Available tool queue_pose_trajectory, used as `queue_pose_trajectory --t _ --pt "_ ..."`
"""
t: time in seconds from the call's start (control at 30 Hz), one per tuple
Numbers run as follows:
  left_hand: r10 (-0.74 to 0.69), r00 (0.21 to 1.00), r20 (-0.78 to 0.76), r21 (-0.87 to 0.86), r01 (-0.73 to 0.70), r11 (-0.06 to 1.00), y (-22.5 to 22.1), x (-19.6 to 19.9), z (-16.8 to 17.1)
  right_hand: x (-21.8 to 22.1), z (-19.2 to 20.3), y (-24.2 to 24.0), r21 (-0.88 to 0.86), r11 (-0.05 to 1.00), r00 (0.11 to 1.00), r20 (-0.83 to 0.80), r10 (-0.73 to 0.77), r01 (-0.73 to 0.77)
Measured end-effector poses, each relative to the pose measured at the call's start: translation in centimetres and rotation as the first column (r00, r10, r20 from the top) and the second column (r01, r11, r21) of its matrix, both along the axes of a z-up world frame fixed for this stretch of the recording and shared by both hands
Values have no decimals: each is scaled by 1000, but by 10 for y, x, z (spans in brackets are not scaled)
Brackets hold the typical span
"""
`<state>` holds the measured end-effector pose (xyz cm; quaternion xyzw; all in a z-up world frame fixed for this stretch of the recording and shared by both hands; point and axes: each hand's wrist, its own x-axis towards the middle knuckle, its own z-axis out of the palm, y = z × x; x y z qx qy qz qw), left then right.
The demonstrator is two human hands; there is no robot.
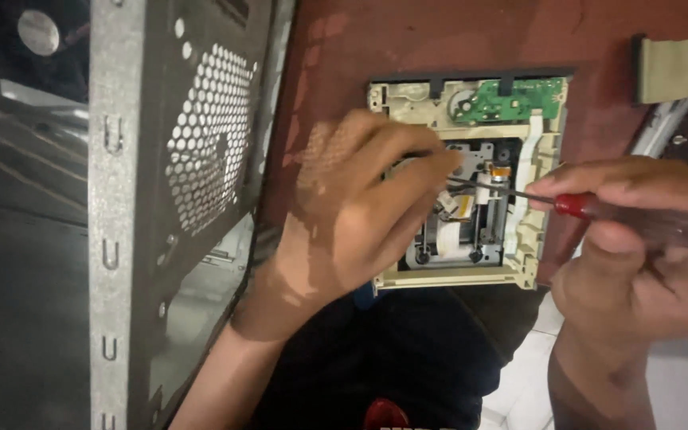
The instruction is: Disassembling an optical drive by removing screws and the outer casing to access internal components.
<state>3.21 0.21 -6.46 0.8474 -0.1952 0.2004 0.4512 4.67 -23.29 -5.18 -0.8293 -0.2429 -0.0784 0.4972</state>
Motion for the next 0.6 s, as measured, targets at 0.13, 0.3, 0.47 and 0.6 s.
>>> queue_pose_trajectory --t 0.13,0.3,0.47,0.6 --pt "-49 995 -93 204 67 977 10 5 5 6 -1 6 -18 997 998 -3 69 -69" --pt "-222 974 -47 -58 219 974 6 12 -7 8 9 15 -30 994 994 17 106 -105" --pt "-102 994 22 96 100 990 8 11 -6 5 28 11 -247 952 983 -58 172 -181" --pt "-143 989 30 25 142 990 6 13 -8 12 53 29 -363 915 982 -132 135 -175"
